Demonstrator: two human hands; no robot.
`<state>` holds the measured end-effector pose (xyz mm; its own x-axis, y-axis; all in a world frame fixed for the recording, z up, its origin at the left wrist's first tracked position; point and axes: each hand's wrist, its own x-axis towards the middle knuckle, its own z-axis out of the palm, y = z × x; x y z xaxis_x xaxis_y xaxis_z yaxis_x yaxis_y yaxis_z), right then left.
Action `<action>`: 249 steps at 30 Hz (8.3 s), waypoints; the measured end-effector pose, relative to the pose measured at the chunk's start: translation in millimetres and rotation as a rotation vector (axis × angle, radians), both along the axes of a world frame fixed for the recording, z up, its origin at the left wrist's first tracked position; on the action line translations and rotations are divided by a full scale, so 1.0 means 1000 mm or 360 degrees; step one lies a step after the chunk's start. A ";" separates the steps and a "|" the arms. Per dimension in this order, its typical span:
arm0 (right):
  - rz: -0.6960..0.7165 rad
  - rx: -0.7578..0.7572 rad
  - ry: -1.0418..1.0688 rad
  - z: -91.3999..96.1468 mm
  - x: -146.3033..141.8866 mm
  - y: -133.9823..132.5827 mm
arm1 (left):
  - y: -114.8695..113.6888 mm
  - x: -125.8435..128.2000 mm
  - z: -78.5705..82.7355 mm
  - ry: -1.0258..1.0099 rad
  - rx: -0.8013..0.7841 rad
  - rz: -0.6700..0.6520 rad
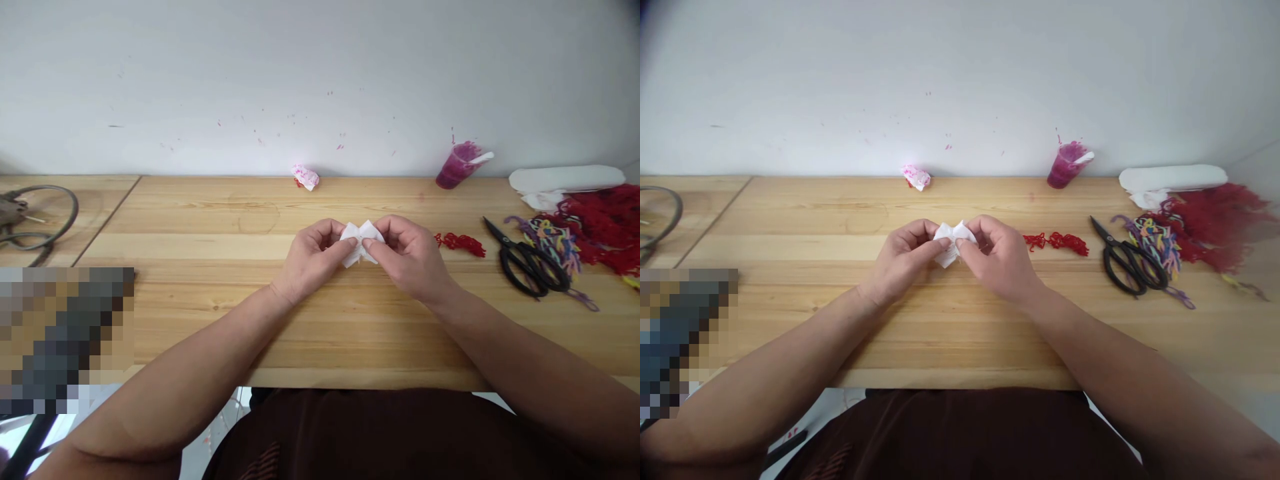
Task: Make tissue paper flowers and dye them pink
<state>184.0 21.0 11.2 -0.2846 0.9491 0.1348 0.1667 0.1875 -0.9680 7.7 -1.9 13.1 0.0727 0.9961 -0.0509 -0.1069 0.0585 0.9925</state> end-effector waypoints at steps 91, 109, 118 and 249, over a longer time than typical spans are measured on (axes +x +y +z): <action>-0.0042 0.0045 0.0012 0.001 -0.002 -0.001 | -0.001 0.002 -0.003 0.0127 0.0145 0.0006; -0.0080 0.0210 -0.0092 -0.002 -0.001 -0.003 | -0.001 0.003 -0.004 0.0091 0.0166 0.0075; -0.0040 0.0285 -0.0116 0.000 -0.001 -0.004 | -0.003 0.001 -0.004 0.0264 0.0208 0.0066; 0.0001 -0.1051 0.0699 0.005 0.000 0.017 | 0.002 -0.004 -0.004 -0.0069 0.0145 0.0175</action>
